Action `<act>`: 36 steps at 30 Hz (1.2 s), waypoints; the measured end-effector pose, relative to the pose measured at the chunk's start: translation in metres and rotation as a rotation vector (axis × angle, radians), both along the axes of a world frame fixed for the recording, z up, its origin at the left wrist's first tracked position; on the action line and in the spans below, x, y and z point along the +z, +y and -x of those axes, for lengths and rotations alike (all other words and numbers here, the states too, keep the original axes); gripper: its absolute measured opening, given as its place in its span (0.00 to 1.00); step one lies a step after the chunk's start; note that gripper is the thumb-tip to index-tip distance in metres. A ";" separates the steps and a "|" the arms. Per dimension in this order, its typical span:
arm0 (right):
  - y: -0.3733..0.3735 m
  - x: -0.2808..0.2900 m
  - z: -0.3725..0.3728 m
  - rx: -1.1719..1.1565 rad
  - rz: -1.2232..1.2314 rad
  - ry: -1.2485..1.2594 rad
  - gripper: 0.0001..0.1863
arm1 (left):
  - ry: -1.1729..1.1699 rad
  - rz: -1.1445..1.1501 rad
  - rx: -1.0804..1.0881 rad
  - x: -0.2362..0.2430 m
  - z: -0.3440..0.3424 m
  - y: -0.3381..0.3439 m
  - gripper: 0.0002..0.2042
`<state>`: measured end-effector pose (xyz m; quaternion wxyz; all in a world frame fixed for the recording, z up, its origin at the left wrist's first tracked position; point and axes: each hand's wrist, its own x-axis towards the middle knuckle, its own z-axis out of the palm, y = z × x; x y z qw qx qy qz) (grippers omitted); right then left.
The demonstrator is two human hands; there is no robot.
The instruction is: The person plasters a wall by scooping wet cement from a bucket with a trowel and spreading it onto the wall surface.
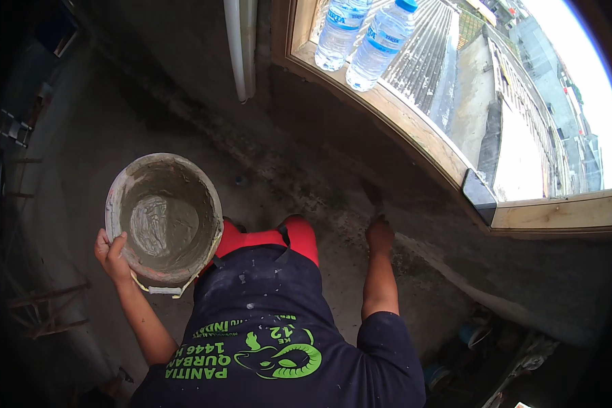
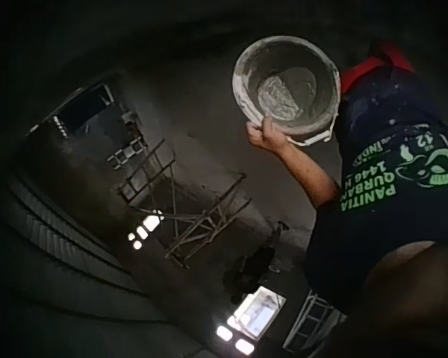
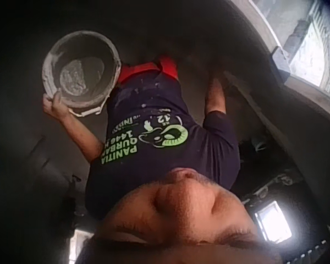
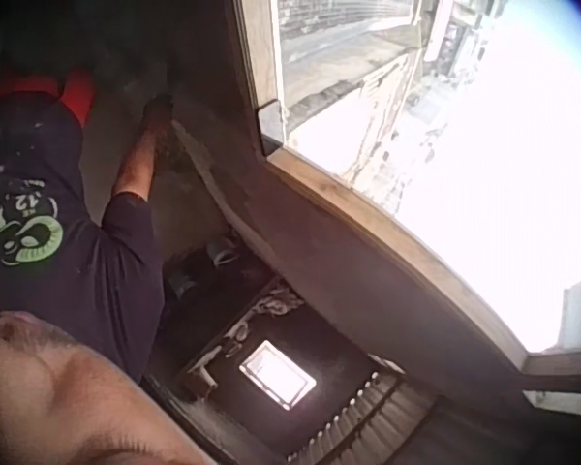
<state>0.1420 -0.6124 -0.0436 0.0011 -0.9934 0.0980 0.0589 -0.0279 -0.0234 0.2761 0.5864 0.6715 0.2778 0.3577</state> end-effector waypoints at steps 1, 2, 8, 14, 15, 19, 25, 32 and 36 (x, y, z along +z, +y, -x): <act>-0.004 -0.003 0.019 -0.091 -0.026 0.021 0.18 | -0.006 -0.005 0.007 -0.001 0.001 0.001 0.11; -0.022 -0.015 0.042 -0.134 -0.054 0.092 0.19 | 0.018 -0.042 -0.003 -0.006 0.002 0.005 0.12; -0.045 0.008 0.152 -0.466 -0.201 0.547 0.26 | 0.176 -0.170 0.018 0.004 0.001 -0.008 0.20; -0.018 0.063 0.195 -0.569 -0.385 0.971 0.30 | 0.174 -0.165 -0.015 0.016 -0.012 -0.001 0.19; -0.013 0.068 0.191 -0.581 -0.385 0.970 0.30 | 0.159 -0.132 -0.035 0.016 -0.012 0.001 0.19; 0.024 0.123 0.181 -0.397 -0.271 0.732 0.27 | 0.142 -0.075 -0.086 0.029 -0.013 0.000 0.19; 0.082 0.169 0.195 -0.455 -0.502 0.293 0.22 | 0.113 -0.008 -0.279 0.032 -0.030 0.020 0.19; 0.135 0.149 0.269 -1.070 -1.133 0.174 0.14 | 0.209 -0.006 -0.437 0.030 -0.042 0.030 0.20; 0.172 0.155 0.292 -1.086 -1.211 0.078 0.12 | 0.191 -0.019 -0.449 0.023 -0.050 0.040 0.19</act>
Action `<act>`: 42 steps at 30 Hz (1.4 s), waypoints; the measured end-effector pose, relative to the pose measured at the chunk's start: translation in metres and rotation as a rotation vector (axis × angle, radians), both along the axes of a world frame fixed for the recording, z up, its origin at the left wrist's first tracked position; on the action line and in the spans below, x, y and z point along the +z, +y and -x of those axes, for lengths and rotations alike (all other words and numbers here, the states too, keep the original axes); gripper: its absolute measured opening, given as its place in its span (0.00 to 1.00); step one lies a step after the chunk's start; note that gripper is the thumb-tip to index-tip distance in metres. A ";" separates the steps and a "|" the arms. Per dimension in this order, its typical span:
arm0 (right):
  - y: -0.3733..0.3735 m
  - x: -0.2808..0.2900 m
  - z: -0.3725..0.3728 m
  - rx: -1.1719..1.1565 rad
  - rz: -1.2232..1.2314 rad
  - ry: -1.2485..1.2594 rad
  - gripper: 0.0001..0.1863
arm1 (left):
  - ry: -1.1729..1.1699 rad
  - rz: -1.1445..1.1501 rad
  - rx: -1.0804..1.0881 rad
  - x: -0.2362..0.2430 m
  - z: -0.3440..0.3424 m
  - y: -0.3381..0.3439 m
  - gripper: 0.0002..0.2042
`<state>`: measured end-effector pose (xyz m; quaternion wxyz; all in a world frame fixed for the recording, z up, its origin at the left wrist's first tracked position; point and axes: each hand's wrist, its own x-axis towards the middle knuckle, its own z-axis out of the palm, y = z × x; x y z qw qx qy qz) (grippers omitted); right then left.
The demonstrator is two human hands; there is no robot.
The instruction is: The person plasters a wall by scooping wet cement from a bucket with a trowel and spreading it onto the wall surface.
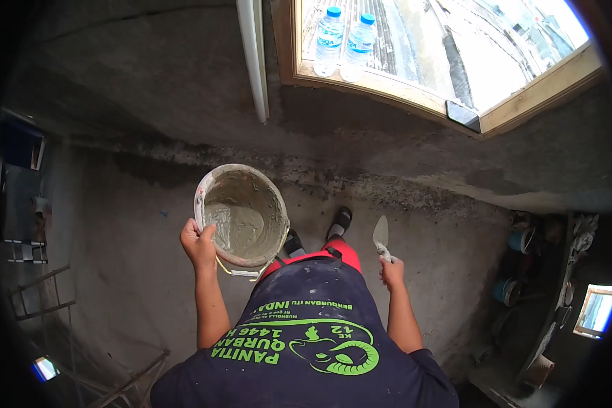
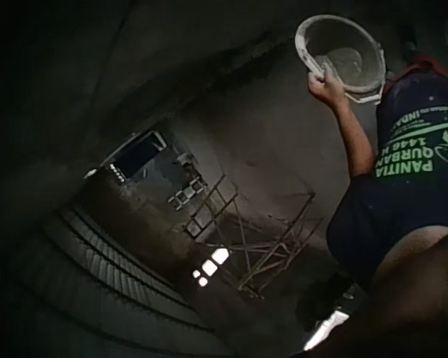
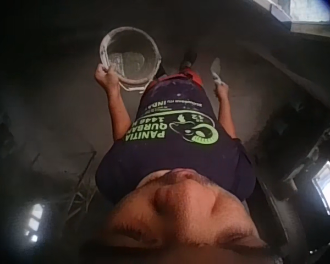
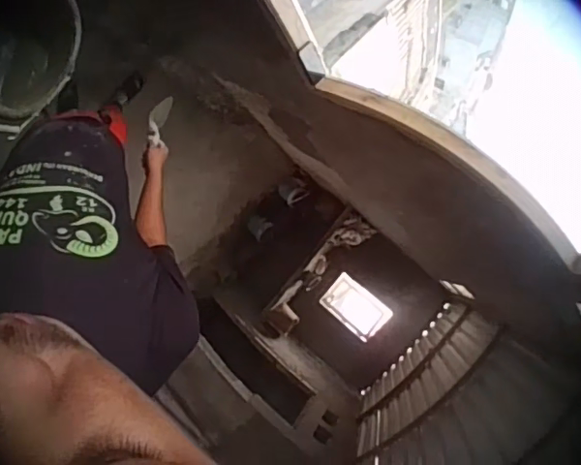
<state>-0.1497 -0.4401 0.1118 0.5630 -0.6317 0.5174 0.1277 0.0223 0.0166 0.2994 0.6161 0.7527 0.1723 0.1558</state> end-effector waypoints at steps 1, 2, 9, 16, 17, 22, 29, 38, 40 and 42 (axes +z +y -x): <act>0.002 0.005 0.004 0.057 0.009 0.043 0.12 | 0.028 -0.007 0.017 -0.002 0.000 -0.002 0.17; 0.002 0.011 0.007 0.116 0.019 0.085 0.12 | 0.055 -0.014 0.036 -0.004 0.001 -0.004 0.16; -0.014 0.027 -0.001 0.290 0.217 0.005 0.16 | 0.060 -0.188 0.090 -0.031 0.009 -0.002 0.12; -0.033 0.045 -0.057 0.339 0.146 -0.068 0.12 | -0.067 -0.150 0.113 -0.002 0.024 -0.013 0.17; -0.036 0.045 -0.066 0.416 0.134 -0.121 0.12 | -0.073 -0.154 0.133 0.000 0.026 -0.018 0.17; -0.034 0.084 -0.129 0.723 -0.105 -0.478 0.23 | -0.148 -0.282 0.088 0.023 0.043 -0.039 0.17; 0.000 0.154 -0.187 1.131 -0.282 -0.510 0.19 | -0.230 -0.258 0.107 0.049 0.065 -0.064 0.19; 0.036 0.233 -0.192 1.513 -0.228 -0.664 0.17 | -0.281 -0.299 0.100 0.086 0.094 -0.114 0.18; 0.039 0.246 -0.187 1.524 -0.071 -0.797 0.17 | -0.277 -0.291 0.072 0.090 0.095 -0.122 0.18; 0.047 0.260 -0.183 1.530 -0.032 -0.821 0.16 | -0.285 -0.312 0.055 0.094 0.095 -0.125 0.19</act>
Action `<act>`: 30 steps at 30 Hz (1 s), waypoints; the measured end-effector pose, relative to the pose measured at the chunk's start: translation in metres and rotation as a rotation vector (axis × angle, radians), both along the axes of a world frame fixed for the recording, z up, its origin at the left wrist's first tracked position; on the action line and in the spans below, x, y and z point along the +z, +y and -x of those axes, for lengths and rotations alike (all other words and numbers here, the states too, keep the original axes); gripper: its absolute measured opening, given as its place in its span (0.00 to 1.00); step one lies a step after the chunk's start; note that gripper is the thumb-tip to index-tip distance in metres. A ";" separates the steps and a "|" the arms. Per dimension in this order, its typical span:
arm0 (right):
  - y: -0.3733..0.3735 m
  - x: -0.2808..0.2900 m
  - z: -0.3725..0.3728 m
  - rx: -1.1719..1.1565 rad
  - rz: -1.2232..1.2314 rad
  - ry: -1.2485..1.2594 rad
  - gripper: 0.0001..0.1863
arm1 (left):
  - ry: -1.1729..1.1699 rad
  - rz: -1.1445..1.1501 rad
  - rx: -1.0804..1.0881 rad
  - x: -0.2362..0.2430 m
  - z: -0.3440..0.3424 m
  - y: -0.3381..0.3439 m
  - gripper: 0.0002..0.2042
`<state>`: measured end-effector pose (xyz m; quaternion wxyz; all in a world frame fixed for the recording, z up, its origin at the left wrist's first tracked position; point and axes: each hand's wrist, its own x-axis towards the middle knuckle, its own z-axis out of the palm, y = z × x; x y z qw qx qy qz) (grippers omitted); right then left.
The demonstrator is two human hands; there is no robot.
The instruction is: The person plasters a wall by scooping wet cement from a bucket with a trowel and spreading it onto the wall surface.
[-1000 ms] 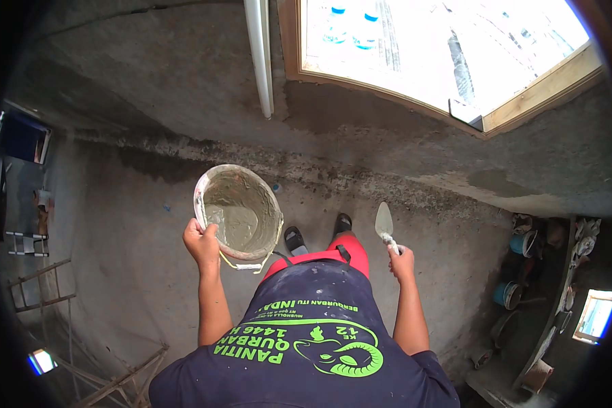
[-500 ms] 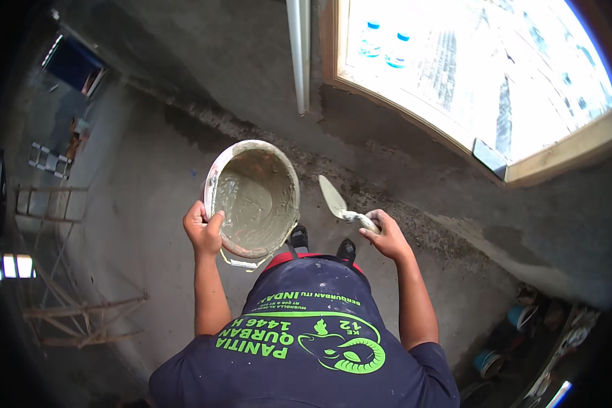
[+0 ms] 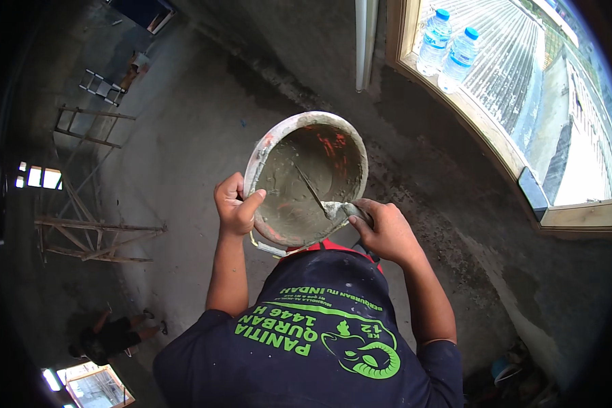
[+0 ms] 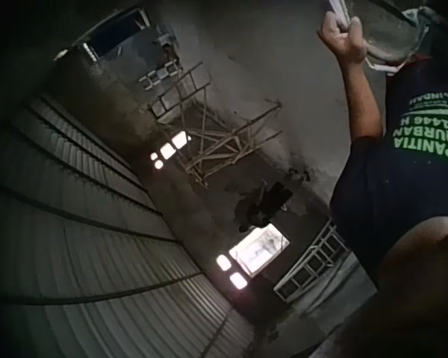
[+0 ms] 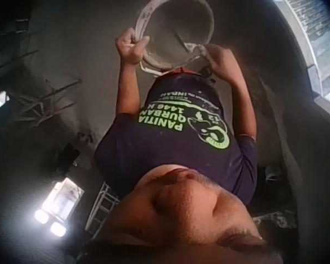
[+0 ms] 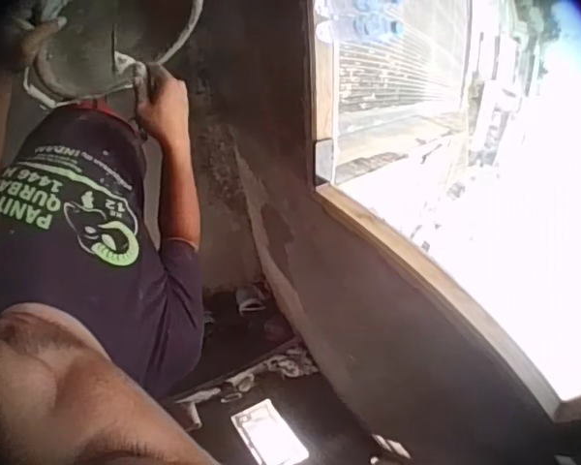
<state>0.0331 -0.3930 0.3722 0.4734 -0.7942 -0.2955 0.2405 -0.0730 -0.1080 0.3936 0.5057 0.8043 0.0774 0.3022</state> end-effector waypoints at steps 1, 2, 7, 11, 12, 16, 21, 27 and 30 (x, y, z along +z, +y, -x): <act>0.006 0.004 0.002 -0.016 0.021 -0.044 0.16 | 0.017 0.011 -0.011 0.000 0.000 0.001 0.19; 0.013 0.003 0.002 -0.026 0.008 -0.046 0.16 | 0.033 0.022 -0.023 0.002 -0.001 0.004 0.20; 0.030 0.016 -0.008 -0.048 0.114 0.069 0.16 | 0.016 -0.031 -0.117 -0.001 -0.013 0.011 0.20; 0.057 0.001 0.004 -0.250 0.027 -0.205 0.17 | -0.039 0.030 -0.204 0.004 -0.022 0.031 0.20; 0.066 0.000 0.006 -0.265 0.020 -0.243 0.17 | -0.050 0.077 -0.231 0.003 -0.026 0.036 0.20; 0.102 -0.009 0.015 -0.160 -0.021 -0.376 0.17 | -0.044 0.117 -0.308 0.012 -0.038 0.050 0.20; 0.102 0.004 0.001 0.052 0.085 -0.385 0.17 | -0.032 0.176 -0.303 0.023 -0.041 0.072 0.20; 0.122 -0.006 -0.006 -0.174 0.069 -0.480 0.08 | -0.043 0.027 -0.311 0.037 -0.044 0.084 0.20; 0.131 0.001 -0.002 -0.003 0.205 -0.437 0.09 | -0.055 0.077 -0.299 0.031 -0.048 0.094 0.20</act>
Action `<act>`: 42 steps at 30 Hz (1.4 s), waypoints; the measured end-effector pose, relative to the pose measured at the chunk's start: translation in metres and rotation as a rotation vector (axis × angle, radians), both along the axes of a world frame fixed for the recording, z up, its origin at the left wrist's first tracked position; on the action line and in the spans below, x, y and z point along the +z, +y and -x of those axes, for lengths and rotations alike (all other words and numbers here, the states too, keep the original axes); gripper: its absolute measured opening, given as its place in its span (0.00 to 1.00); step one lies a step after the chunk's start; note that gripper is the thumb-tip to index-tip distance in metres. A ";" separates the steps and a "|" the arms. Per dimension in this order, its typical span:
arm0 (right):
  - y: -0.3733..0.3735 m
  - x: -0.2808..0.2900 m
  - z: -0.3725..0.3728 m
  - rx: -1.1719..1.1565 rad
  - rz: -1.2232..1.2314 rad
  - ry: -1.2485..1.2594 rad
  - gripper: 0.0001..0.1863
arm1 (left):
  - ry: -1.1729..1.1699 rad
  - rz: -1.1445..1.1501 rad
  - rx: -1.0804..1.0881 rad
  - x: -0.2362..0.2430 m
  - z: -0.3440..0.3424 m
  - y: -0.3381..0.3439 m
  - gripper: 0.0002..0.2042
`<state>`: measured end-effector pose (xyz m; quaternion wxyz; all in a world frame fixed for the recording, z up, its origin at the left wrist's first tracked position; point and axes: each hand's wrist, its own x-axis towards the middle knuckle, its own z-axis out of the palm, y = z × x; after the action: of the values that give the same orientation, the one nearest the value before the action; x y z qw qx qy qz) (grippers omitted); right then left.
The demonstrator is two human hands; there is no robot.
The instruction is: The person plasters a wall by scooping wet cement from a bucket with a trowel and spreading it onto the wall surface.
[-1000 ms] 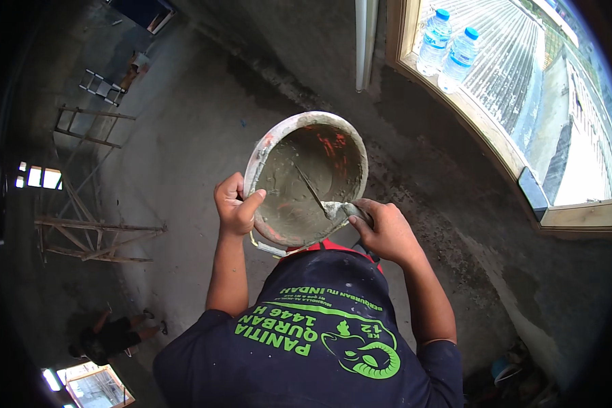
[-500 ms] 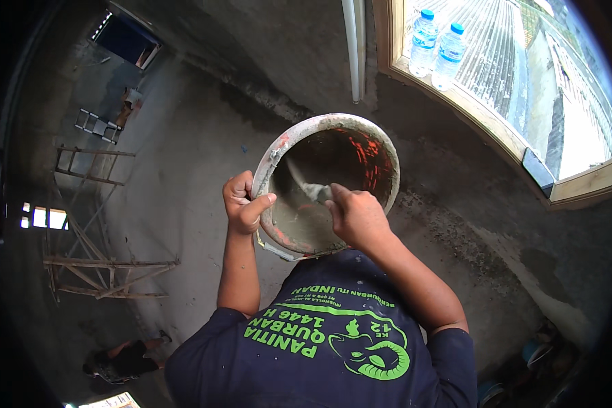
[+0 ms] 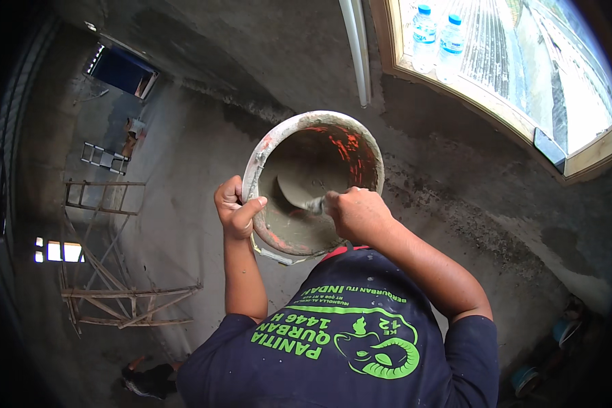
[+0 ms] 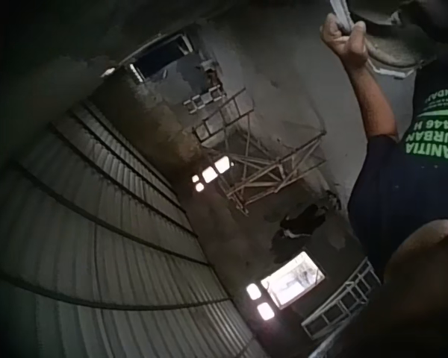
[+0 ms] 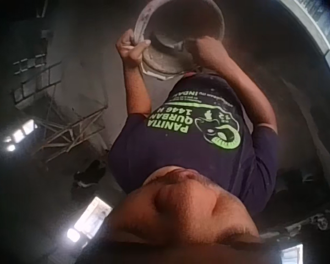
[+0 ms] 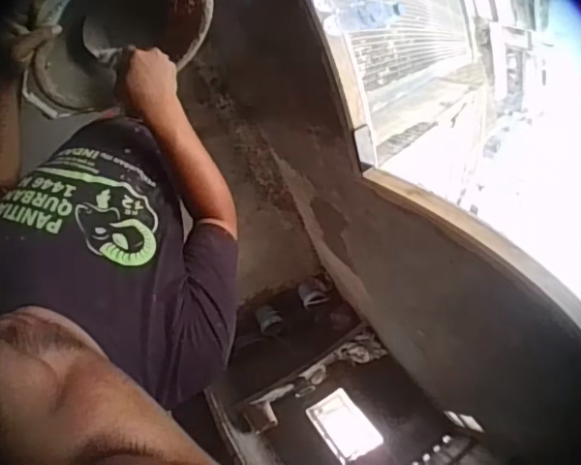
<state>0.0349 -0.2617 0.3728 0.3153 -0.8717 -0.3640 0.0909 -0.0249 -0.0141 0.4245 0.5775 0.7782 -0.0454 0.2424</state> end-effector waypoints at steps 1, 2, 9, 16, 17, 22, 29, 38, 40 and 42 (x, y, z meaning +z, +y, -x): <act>0.000 0.000 0.000 -0.005 -0.001 0.000 0.09 | -0.005 0.031 0.016 -0.003 -0.001 0.004 0.20; 0.000 0.000 0.000 0.063 0.002 0.020 0.09 | -0.008 0.022 0.011 -0.004 0.000 0.007 0.20; 0.000 -0.015 -0.008 -0.339 -0.085 -0.076 0.10 | -0.020 0.028 0.007 -0.007 0.001 0.004 0.20; 0.008 -0.015 0.010 -0.070 -0.043 0.080 0.11 | 0.004 0.069 -0.012 -0.015 -0.002 0.007 0.19; 0.006 -0.014 0.010 -0.021 -0.080 0.124 0.10 | 0.017 0.070 -0.018 -0.015 -0.001 0.008 0.19; 0.004 -0.016 -0.005 -0.171 -0.081 0.040 0.10 | 0.015 0.002 -0.014 -0.014 0.004 0.008 0.19; 0.016 -0.013 0.009 0.022 -0.008 0.057 0.08 | 0.001 -0.052 -0.014 -0.008 0.009 0.010 0.19; 0.028 0.000 -0.045 0.346 -0.055 0.206 0.08 | -0.063 -0.127 -0.092 -0.009 0.012 0.027 0.19; 0.028 -0.005 -0.052 0.370 -0.060 0.208 0.08 | -0.034 -0.108 -0.100 -0.009 0.005 0.031 0.19; 0.025 -0.018 -0.059 0.364 -0.004 0.475 0.12 | 0.034 -0.050 -0.104 -0.016 -0.001 0.038 0.19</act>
<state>0.0943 -0.2369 0.3549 0.3719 -0.7457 -0.4306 0.3467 -0.0235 0.0243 0.4082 0.5703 0.7931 -0.0820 0.1977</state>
